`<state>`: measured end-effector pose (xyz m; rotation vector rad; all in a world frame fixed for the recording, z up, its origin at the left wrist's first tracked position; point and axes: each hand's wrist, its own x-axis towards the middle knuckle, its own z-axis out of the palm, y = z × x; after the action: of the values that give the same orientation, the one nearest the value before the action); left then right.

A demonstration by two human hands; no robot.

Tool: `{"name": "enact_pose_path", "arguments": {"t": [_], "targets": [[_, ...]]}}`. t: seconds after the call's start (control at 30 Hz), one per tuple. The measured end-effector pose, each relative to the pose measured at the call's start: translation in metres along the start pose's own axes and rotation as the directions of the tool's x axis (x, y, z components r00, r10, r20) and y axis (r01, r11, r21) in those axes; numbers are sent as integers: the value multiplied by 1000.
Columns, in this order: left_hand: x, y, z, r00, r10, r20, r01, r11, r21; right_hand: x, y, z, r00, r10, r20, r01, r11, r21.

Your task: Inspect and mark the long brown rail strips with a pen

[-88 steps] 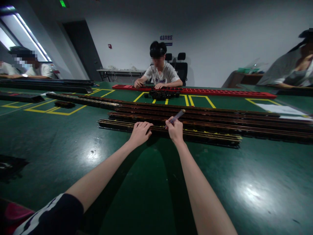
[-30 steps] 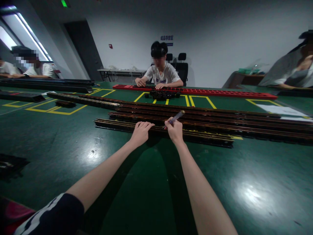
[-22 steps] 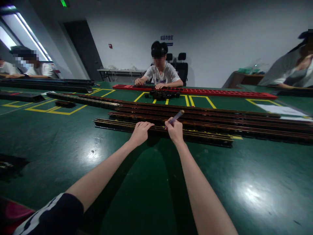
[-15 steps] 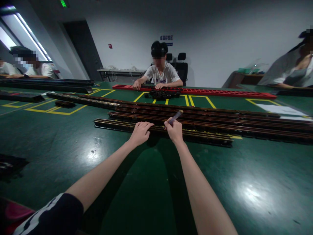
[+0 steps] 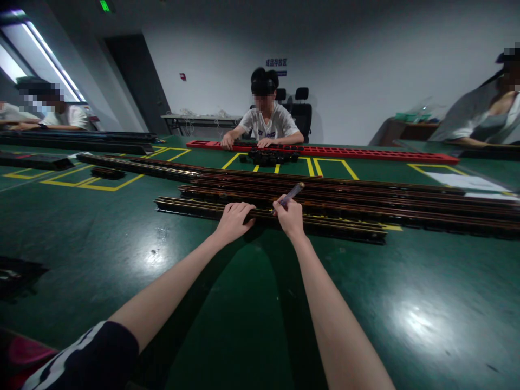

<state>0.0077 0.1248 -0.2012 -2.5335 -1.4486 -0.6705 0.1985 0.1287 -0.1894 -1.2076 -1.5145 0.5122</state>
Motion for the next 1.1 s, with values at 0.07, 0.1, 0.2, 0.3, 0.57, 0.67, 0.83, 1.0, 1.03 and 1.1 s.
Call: {"name": "enact_pose_path", "arguments": {"t": [0.07,0.1,0.2,0.3,0.57,0.67,0.83,1.0,1.03,1.1], "targets": [[0,0,1,1000,0,-5,0,1000,3,0,0,0,1000,3,0,-3,1000,0],[0,0,1,1000,0,-7,0,1000,6,0,0,0,1000,4,1,-4,1000,0],[0,1,1,1000,0,-14,0,1000,22,0,0,1,1000,8,-8,-8,1000,-5],[0,1,3,999,6,-33,-5,999,38,0,0,1,1000,13,-9,-13,1000,0],[-1,1,4,999,4,-39,-2,999,35,-1,-1,2,1000,-5,2,5,1000,6],[-1,0,4,999,-8,-32,9,999,32,-1,-2,3,1000,-14,16,14,1000,-6],[-1,0,5,999,-20,-33,21,999,31,-3,-7,4,1000,-16,7,16,1000,-15],[-1,1,4,999,4,-38,-3,1000,30,-5,-11,4,1000,-9,-22,9,1000,-2],[-1,1,4,999,8,-37,-7,999,33,-5,-11,4,1000,-7,-21,7,1000,1],[-1,0,4,999,9,-35,-8,999,39,-5,-10,4,1000,-6,-24,6,1000,6]]}}
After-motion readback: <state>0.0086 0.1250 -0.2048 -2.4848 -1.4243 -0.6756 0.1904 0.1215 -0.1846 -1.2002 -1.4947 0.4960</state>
